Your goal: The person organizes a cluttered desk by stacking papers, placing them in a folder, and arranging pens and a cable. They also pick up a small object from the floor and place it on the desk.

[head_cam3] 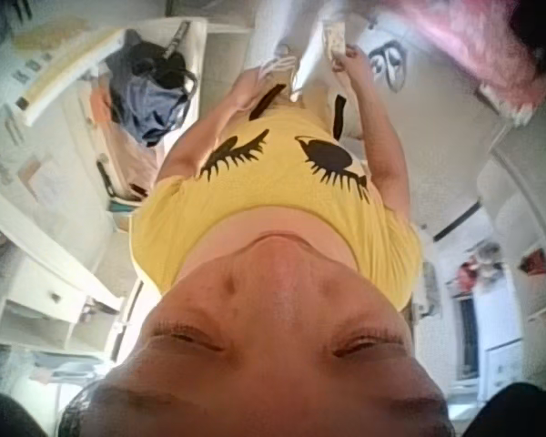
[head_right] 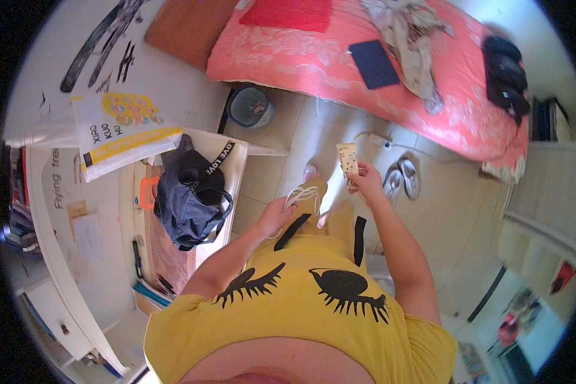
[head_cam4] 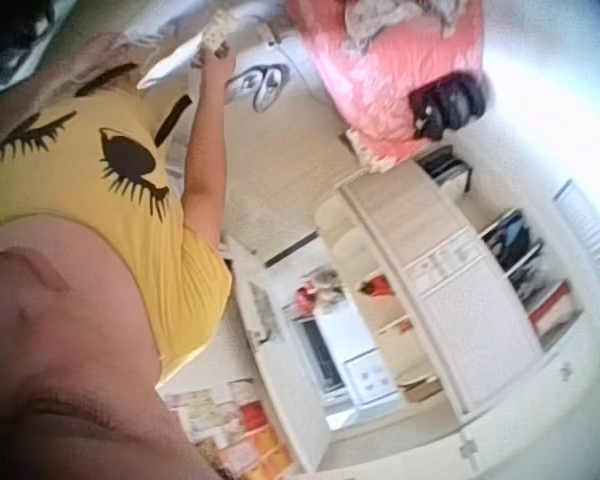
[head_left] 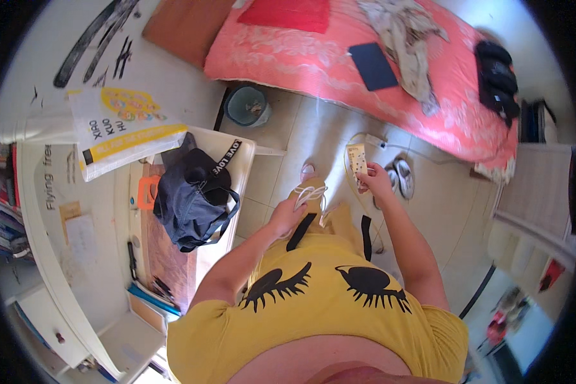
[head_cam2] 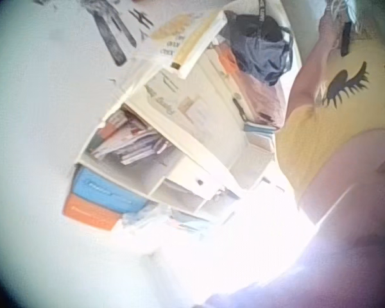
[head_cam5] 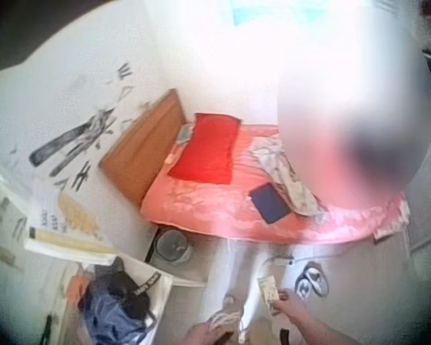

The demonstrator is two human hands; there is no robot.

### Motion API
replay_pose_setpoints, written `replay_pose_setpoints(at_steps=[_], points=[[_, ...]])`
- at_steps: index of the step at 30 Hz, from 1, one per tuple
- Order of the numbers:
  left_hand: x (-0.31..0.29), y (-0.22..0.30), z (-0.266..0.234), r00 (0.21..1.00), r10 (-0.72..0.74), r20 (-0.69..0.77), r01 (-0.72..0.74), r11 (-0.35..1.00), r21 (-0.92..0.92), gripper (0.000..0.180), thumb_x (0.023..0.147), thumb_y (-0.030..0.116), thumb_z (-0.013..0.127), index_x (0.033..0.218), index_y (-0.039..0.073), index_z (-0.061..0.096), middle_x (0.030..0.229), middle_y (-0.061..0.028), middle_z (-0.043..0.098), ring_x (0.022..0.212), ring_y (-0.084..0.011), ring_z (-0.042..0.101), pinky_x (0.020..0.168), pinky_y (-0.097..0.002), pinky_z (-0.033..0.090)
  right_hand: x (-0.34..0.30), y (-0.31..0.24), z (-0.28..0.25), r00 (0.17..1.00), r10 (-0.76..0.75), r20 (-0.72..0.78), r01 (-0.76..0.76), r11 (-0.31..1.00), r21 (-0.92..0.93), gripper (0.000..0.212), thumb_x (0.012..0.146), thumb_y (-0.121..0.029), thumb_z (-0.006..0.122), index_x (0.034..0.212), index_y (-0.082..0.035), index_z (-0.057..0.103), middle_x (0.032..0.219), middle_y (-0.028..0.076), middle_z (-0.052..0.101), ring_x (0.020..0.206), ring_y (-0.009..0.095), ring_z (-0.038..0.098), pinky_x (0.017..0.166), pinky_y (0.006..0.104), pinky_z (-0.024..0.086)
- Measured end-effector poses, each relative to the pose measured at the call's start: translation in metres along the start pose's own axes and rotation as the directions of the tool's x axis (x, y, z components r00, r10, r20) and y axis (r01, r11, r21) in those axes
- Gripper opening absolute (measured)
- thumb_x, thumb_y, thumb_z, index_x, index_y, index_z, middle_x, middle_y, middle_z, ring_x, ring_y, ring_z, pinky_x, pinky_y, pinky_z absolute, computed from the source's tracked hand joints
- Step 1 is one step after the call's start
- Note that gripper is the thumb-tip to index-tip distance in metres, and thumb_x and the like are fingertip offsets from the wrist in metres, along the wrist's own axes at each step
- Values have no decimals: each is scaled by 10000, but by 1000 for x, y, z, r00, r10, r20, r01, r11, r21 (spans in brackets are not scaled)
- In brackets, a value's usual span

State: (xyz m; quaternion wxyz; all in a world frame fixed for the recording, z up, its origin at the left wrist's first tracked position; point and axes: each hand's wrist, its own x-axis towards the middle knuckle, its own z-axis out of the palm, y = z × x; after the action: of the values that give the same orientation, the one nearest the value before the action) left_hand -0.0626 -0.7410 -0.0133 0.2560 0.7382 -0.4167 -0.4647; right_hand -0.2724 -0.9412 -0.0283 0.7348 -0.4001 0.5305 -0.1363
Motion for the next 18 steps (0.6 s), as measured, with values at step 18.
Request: replay_pose_setpoints(at_steps=[18], points=[[63, -73, -41, 862, -496, -99, 431, 823, -371, 307, 850, 287, 546, 1013, 27, 557, 821, -210, 604, 779, -368, 599, 694, -415, 466, 412, -26, 390, 943, 90, 320, 63, 898, -436, 493, 720, -106, 681, 1128, 68, 465, 813, 145, 621, 674, 206, 624, 588, 317, 510]])
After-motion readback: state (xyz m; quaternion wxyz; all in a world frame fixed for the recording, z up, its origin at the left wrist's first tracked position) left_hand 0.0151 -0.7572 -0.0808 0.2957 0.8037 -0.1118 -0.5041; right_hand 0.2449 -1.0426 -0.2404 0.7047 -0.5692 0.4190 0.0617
